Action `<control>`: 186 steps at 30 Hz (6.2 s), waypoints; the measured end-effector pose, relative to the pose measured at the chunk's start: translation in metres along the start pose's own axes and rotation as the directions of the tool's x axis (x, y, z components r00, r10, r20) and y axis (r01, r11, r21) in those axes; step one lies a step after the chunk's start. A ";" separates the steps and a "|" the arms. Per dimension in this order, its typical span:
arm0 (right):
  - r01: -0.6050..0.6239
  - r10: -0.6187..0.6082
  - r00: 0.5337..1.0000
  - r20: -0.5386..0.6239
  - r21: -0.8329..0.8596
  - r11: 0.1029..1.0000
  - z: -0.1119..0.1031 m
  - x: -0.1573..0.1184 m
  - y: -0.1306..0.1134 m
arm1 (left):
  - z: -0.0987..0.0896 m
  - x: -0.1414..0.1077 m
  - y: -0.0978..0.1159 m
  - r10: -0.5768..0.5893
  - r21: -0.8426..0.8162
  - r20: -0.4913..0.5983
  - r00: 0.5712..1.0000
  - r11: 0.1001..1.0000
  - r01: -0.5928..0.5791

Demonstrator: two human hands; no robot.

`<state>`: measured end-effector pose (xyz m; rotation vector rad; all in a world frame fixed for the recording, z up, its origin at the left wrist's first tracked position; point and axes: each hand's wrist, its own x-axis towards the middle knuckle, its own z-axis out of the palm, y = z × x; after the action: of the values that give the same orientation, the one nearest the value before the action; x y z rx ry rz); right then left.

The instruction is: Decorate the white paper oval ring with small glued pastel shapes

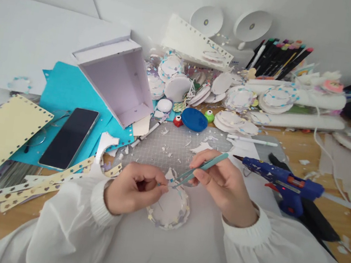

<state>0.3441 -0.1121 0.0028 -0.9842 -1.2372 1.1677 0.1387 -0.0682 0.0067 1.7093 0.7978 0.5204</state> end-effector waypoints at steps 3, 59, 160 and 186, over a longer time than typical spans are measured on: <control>0.005 -0.005 1.000 0.015 0.033 0.999 -0.001 0.000 0.000 | 0.000 0.000 0.001 -0.006 0.002 -0.001 1.000 1.000 0.006; -0.385 0.428 0.903 0.033 0.505 0.772 -0.005 0.007 0.001 | 0.002 0.004 -0.002 -0.080 -0.033 0.056 0.995 0.996 0.082; 0.152 -0.151 0.988 0.037 -0.012 0.988 0.002 -0.008 -0.003 | 0.009 0.019 -0.002 -0.228 -0.613 -0.245 0.942 0.789 0.032; -0.553 0.596 0.782 0.181 0.642 0.531 -0.009 0.012 0.007 | 0.012 0.018 -0.002 -0.278 -0.588 -0.207 0.938 0.802 0.107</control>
<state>0.3519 -0.0986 -0.0025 -0.8615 -0.3128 1.9174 0.1589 -0.0624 0.0009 0.9914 0.8992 0.7845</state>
